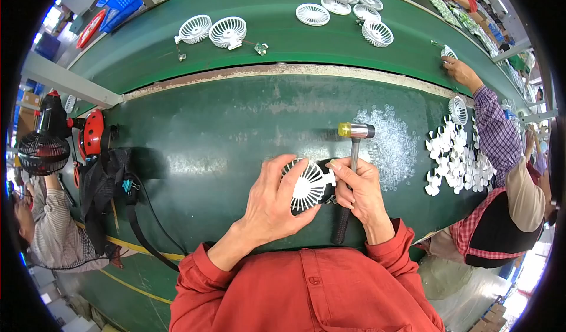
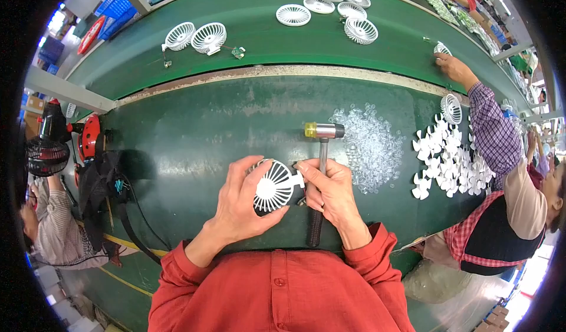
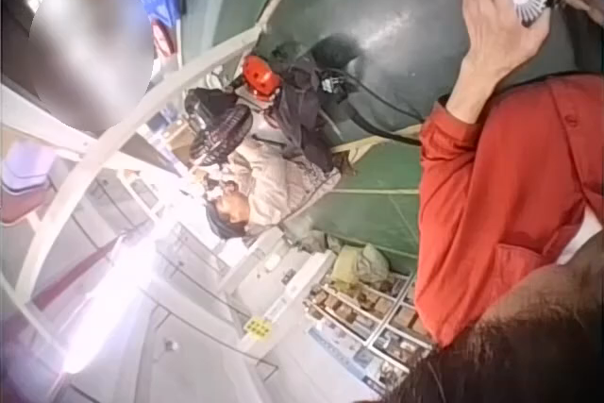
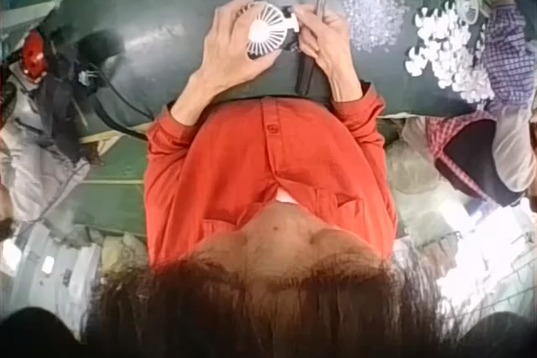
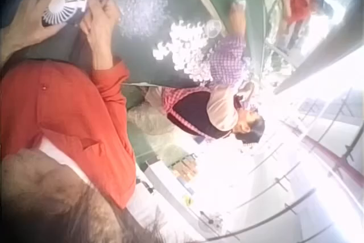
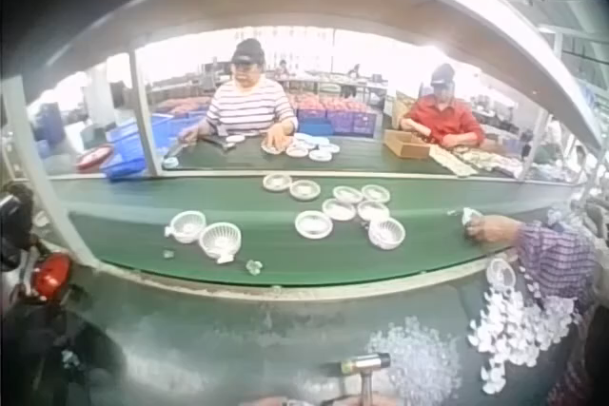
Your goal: The person takes plastic fan casing components from a conveyor belt, aligns and fits the pieces together by hand, and taps them securely into place using a small mallet.
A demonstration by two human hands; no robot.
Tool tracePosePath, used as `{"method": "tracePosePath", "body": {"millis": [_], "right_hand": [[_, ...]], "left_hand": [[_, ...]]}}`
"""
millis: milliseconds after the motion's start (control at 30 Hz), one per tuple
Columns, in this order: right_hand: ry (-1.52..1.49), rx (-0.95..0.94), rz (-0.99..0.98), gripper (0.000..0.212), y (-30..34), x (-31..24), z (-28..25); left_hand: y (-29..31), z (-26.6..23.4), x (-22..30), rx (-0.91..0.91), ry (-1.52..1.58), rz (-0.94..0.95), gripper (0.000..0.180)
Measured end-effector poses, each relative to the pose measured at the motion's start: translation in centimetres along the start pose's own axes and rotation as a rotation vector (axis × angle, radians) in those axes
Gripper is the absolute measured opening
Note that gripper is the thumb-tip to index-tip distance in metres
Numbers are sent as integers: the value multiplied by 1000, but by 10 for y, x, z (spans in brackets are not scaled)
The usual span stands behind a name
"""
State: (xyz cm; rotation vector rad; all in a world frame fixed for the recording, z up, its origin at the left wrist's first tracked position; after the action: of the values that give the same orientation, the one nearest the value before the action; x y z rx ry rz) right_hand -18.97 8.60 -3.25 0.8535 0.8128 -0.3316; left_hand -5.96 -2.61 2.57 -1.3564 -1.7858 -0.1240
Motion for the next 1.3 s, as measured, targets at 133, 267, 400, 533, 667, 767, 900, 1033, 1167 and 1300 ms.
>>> {"method": "tracePosePath", "body": {"millis": [133,267,400,533,667,767,900,1033,1167,1300], "right_hand": [[38,-16,39,16,0,0,1],[-11,-97,119,15,5,1,1],[-57,-165,118,16,-2,4,1],[-45,-99,61,16,-1,1,1],[-49,-167,48,16,0,-1,3],[-43,-185,-2,16,2,-4,3],[-34,-165,-29,17,4,-6,4],[-60,-171,1,16,5,-5,4],[-25,-123,63,14,0,0,2],[4,54,-47,12,-6,-5,-10]], "left_hand": [[0,-3,1,2,27,32,82],[1,-4,3,-6,87,36,81],[-2,-2,-3,-7,92,-9,80],[-5,-3,-4,-24,133,-55,77],[-7,-2,-8,-74,157,-101,77],[-8,-2,-9,-91,202,-122,78],[-5,-2,-6,-25,199,-85,78],[-4,-4,-2,-23,138,-47,79],[-5,-3,0,-34,10,59,81],[-12,-5,-8,-157,-163,33,81]]}}
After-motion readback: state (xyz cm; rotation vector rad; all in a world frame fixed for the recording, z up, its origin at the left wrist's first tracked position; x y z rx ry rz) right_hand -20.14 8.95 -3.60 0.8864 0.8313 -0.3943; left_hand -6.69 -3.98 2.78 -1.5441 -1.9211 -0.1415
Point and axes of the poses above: each hand's wrist, its own y-axis away from the middle knuckle, its own z-axis out of the palm, x = y × z, the point moved 7 cm from there along -y, towards the middle knuckle, and after that the axes turned 3 degrees about x, right-handed, at the moved point
